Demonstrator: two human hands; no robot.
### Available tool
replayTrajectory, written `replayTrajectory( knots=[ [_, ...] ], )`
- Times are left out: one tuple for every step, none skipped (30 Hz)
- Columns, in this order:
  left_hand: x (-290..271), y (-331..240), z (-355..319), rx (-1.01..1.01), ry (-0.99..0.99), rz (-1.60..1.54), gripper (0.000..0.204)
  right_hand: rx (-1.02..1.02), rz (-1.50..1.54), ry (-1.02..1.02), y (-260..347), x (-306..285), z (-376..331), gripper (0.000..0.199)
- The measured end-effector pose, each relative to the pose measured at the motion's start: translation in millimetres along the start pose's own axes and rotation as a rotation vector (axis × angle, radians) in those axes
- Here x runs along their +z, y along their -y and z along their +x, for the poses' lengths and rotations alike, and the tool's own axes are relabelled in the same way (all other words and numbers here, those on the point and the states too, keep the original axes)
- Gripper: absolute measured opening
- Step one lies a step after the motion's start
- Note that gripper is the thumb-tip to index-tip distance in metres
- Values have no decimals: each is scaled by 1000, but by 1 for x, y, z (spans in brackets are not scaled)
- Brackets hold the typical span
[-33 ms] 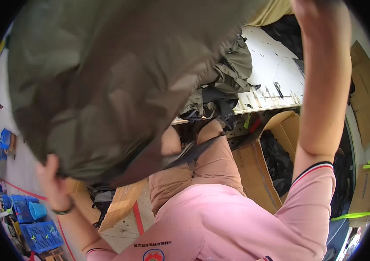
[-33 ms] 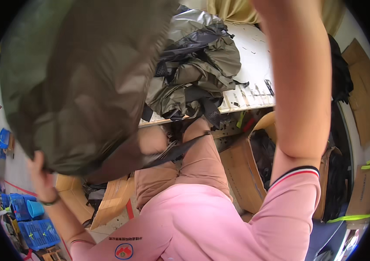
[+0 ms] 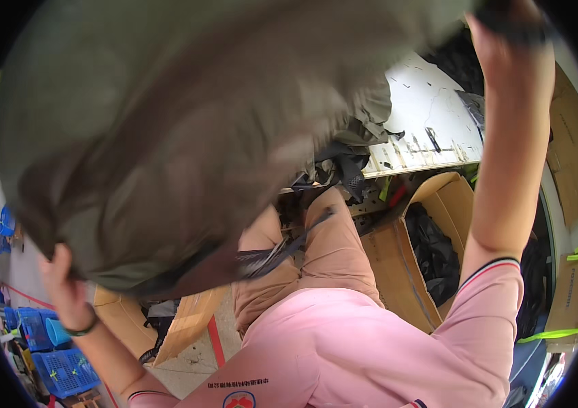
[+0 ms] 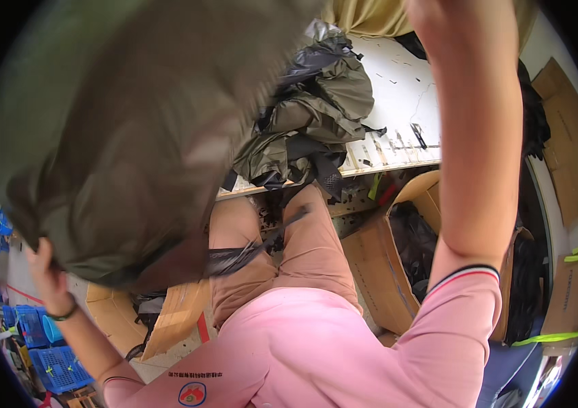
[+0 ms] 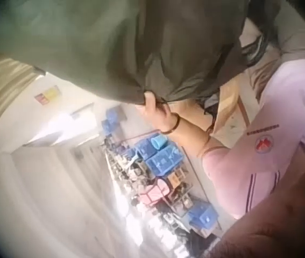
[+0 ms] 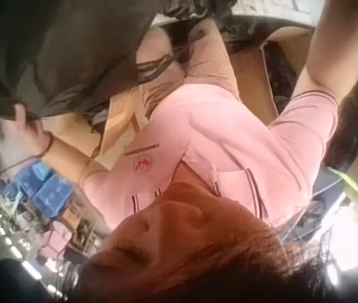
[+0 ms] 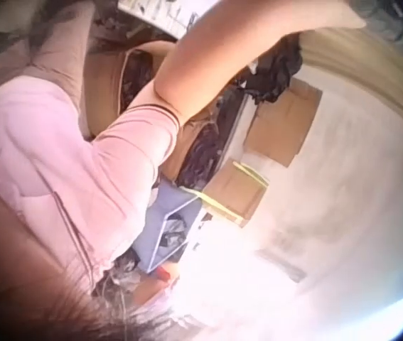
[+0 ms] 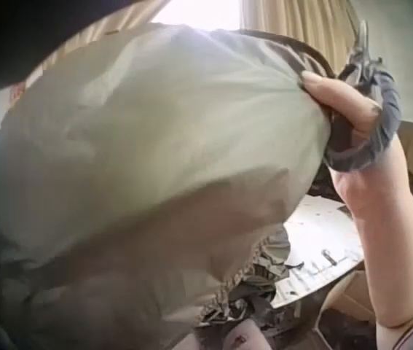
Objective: Use scissors to cut excess fabric from an outdoor sports-bag component.
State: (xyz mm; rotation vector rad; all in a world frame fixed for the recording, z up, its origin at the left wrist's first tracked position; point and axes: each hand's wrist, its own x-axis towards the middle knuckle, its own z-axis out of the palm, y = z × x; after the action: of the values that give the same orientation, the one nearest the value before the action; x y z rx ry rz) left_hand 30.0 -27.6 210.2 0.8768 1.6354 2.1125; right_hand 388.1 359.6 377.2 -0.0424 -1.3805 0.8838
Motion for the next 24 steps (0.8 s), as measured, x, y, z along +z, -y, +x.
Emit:
replayTrajectory(
  knots=[
    [-24, -31, 12, 67, 38, 54, 56, -332, -451, 203, 5, -49, -9, 24],
    [-32, -45, 24, 119, 88, 96, 56, -652, -931, 404, 4, -103, -25, 34],
    [-28, -53, 24, 125, 76, 118, 56, -807, -1233, 503, -5, -134, -60, 39],
    [-20, -51, 30, -33, 207, 318, 55, -184, -879, 189, -6, -127, -114, 32],
    [-6, -51, 36, -186, 344, 516, 54, 397, -470, -123, -4, -123, -170, 26],
    [30, -25, 48, -173, 463, 782, 46, 426, -685, 106, -1, -155, -217, 25],
    [83, -6, 53, -188, 724, 914, 35, 739, -614, 142, 1, -176, -267, 25],
    [98, 26, 62, -149, 912, 1101, 33, 813, -599, 236, 1, -186, -305, 26],
    [88, 65, 60, -93, 1033, 1298, 43, 1131, -582, 130, 14, -178, -338, 24],
    [94, 94, 53, 52, 1135, 1478, 53, 1152, -435, 138, 13, -178, -363, 24],
    [136, 104, 43, 16, 1169, 1546, 59, 1172, -538, 188, 9, -194, -402, 23],
    [165, 129, 41, 76, 1214, 1261, 59, 1248, -427, 80, 6, -201, -430, 24],
    [203, 140, 35, 61, 1233, 1044, 54, 1315, -432, 82, 8, -204, -445, 24],
    [229, 170, 34, 6, 1272, 716, 49, 1381, -429, 90, 9, -206, -454, 24],
    [266, 191, 25, -69, 1272, 536, 47, 1389, -436, 57, 9, -208, -459, 24],
    [300, 204, 19, -162, 1289, 480, 48, 1390, -449, 98, 9, -208, -462, 26],
    [331, 216, 9, -132, 1264, 452, 48, 1389, -461, 146, 9, -209, -463, 30],
    [354, 239, 2, -137, 1262, 393, 49, 1390, -461, 134, 6, -216, -470, 30],
    [379, 252, -6, -37, 1289, 464, 52, 1347, -514, 225, 3, -229, -480, 33],
    [390, 273, -10, 82, 1303, 522, 55, 1297, -555, 332, 1, -235, -485, 36],
    [397, 294, -12, -35, 1351, 475, 57, 1300, -556, 324, 1, -237, -478, 36],
    [401, 311, -13, -158, 1393, 430, 58, 1221, -635, 453, 4, -236, -457, 38],
    [404, 320, -14, -309, 1396, 476, 56, 1140, -714, 578, 7, -237, -435, 40],
    [404, 321, -15, -313, 1407, 478, 56, 1229, -661, 545, 9, -240, -413, 42]
  ],
)
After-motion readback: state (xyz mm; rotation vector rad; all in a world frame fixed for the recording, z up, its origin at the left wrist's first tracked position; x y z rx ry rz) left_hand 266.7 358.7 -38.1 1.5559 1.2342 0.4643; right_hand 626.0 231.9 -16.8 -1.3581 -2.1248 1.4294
